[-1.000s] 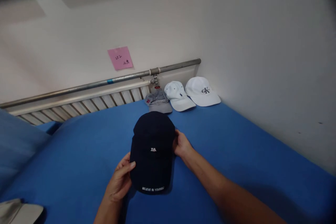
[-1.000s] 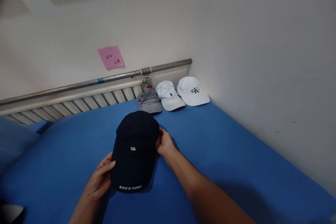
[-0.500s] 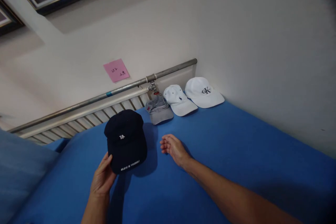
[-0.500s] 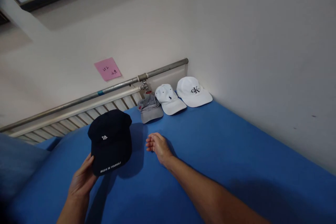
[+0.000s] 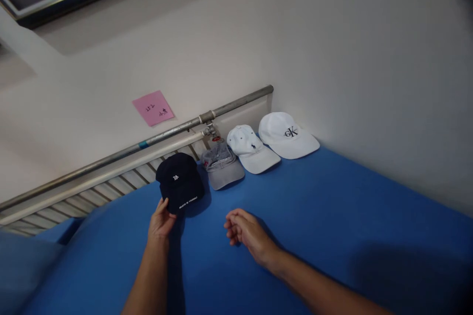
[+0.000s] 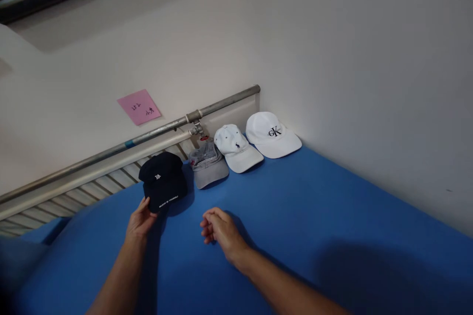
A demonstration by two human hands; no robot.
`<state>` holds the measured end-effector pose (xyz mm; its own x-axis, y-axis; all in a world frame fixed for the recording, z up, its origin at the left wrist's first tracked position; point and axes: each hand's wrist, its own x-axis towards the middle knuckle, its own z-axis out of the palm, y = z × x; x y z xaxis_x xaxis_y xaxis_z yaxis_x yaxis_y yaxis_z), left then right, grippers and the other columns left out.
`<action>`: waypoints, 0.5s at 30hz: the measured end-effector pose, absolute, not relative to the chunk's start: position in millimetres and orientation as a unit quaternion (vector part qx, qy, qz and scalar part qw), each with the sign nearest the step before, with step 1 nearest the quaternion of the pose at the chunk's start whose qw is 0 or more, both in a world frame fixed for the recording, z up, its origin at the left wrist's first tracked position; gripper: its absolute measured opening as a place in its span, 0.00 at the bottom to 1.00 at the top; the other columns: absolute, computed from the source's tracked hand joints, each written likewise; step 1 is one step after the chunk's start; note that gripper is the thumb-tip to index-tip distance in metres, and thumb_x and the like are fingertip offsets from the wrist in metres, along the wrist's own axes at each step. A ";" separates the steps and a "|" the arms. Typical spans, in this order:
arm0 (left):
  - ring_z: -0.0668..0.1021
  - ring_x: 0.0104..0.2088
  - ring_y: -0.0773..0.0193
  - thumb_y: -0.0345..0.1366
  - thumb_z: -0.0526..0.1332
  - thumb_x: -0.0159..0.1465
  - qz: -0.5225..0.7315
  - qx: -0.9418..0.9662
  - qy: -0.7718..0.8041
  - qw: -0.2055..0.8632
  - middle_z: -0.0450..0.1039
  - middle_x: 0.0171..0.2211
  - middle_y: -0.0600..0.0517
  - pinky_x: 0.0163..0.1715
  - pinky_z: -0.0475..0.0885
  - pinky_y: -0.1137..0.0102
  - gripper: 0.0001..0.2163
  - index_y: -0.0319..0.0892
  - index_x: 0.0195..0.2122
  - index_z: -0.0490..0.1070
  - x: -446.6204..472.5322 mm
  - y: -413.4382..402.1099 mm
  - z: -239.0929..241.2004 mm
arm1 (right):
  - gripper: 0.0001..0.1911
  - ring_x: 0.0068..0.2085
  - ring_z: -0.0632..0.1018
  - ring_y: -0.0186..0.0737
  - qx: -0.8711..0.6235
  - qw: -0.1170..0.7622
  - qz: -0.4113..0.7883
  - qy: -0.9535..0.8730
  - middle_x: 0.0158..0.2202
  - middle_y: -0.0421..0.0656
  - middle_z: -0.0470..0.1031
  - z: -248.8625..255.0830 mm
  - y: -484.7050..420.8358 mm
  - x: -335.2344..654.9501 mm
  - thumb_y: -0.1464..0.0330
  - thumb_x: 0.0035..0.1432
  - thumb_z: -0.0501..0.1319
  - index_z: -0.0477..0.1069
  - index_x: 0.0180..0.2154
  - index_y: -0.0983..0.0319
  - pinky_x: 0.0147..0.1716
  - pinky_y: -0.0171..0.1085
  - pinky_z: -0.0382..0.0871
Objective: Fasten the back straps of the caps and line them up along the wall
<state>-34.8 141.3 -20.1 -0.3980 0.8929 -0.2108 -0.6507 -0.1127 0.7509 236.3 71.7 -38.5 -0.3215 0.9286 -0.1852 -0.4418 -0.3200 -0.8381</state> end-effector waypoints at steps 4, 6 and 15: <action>0.81 0.30 0.66 0.18 0.55 0.60 0.733 0.145 0.399 0.532 0.80 0.30 0.52 0.32 0.77 0.73 0.16 0.42 0.40 0.75 -36.5 174.5 -24.8 | 0.07 0.26 0.72 0.32 -0.351 0.457 0.735 -0.357 0.29 0.41 0.71 -39.4 72.4 236.3 0.65 0.53 0.56 0.66 0.30 0.62 0.24 0.33 0.64; 0.81 0.29 0.66 0.18 0.54 0.60 0.732 0.143 0.397 0.535 0.80 0.29 0.52 0.33 0.77 0.73 0.16 0.42 0.40 0.75 -36.2 187.0 -27.5 | 0.07 0.26 0.72 0.32 -0.356 0.451 0.735 -0.360 0.29 0.41 0.71 -39.2 72.6 236.0 0.65 0.53 0.55 0.66 0.30 0.62 0.23 0.33 0.64; 0.81 0.27 0.67 0.18 0.51 0.61 0.719 0.135 0.413 0.542 0.79 0.27 0.51 0.30 0.77 0.76 0.15 0.39 0.39 0.73 -37.1 201.8 -42.3 | 0.06 0.25 0.72 0.32 -0.374 0.429 0.732 -0.374 0.29 0.41 0.70 -34.1 72.9 236.5 0.67 0.53 0.54 0.66 0.29 0.62 0.23 0.33 0.64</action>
